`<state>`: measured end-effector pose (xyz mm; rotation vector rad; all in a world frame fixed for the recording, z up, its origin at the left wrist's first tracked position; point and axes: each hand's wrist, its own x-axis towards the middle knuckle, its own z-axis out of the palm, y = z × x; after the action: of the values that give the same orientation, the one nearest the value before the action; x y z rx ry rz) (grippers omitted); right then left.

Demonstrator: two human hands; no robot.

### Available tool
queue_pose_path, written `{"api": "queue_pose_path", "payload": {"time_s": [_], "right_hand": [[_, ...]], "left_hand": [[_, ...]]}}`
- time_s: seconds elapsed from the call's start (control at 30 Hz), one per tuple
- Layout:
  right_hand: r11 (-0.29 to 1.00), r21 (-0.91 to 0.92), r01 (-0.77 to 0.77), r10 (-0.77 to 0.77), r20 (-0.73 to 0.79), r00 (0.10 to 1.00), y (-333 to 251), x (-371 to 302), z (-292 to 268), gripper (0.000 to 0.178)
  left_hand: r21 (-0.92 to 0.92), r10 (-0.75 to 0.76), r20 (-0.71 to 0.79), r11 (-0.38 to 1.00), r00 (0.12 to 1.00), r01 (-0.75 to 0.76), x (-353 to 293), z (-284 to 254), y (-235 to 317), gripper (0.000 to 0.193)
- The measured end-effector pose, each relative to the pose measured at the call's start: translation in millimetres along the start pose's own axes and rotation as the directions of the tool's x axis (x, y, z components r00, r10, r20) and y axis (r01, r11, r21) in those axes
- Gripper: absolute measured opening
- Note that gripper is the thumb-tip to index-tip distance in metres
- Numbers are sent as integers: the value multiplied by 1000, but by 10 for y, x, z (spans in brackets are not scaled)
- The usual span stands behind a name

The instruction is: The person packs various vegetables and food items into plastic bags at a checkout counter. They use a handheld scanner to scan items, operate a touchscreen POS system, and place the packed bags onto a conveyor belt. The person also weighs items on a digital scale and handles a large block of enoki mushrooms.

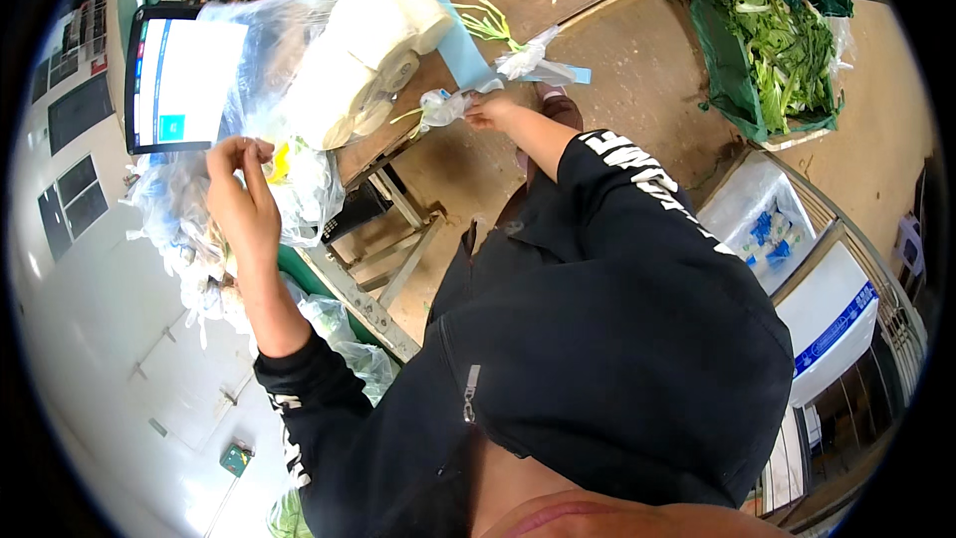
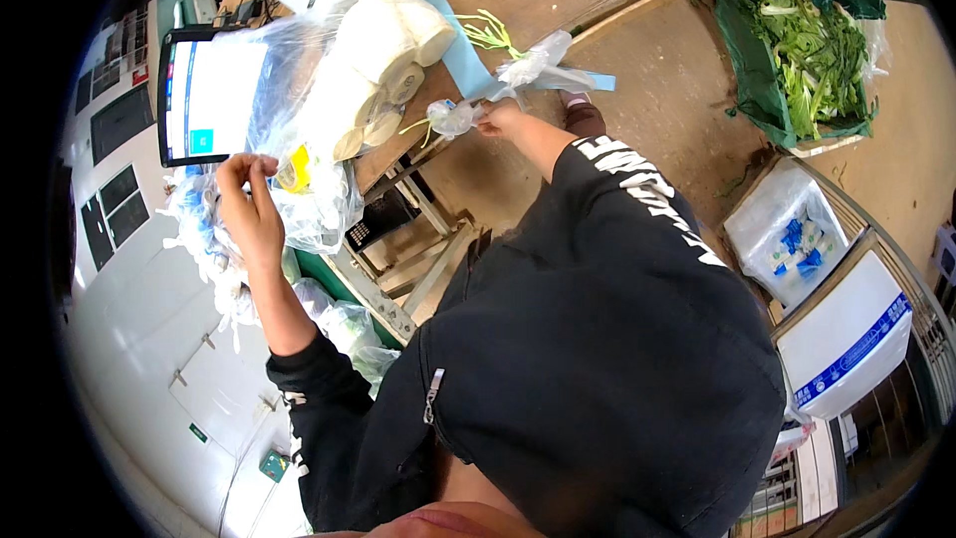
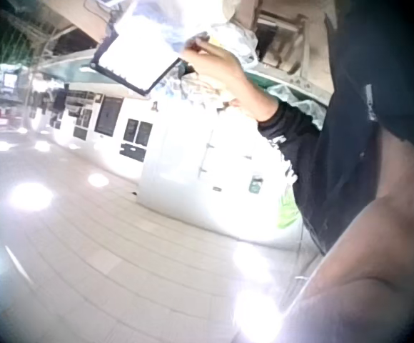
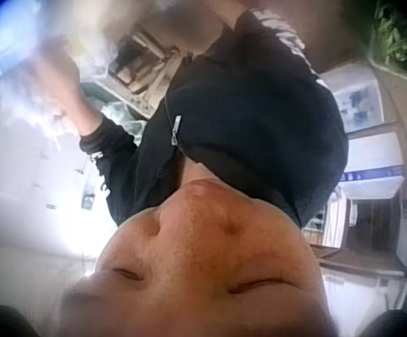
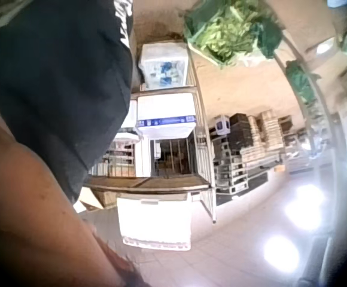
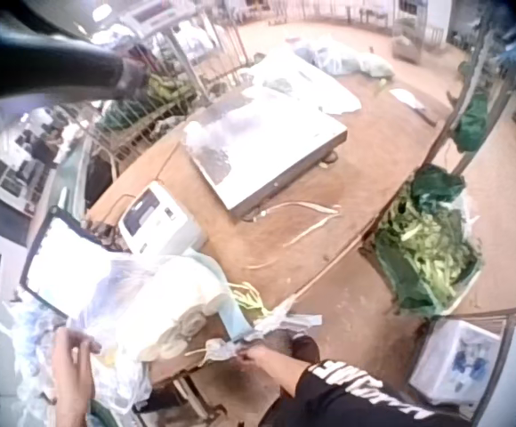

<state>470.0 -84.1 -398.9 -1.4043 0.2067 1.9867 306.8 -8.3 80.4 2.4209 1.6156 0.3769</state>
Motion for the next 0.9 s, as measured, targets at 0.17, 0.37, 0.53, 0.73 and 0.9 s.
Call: {"api": "queue_pose_path", "payload": {"time_s": [0.17,0.37,0.53,0.73,0.9], "right_hand": [[983,75,169,-147,-234,961,142,124,-37,34],[963,220,-157,185,-110,977,38,-205,351,27],[888,430,165,29,-409,912,155,-61,644,23],[841,-256,477,-509,-674,535,242,-102,-830,37],[607,-378,699,-793,-239,560,-508,-1856,-958,26]], "left_hand": [[129,232,-567,973,791,-192,-659,-155,-64,40],[-405,-344,-373,896,862,182,-1766,449,-239,34],[-373,-168,-106,920,980,118,-2122,867,116,27],[-538,-109,34,836,993,110,-1982,946,280,31],[-477,118,104,877,988,-55,-1834,1200,334,60]]}}
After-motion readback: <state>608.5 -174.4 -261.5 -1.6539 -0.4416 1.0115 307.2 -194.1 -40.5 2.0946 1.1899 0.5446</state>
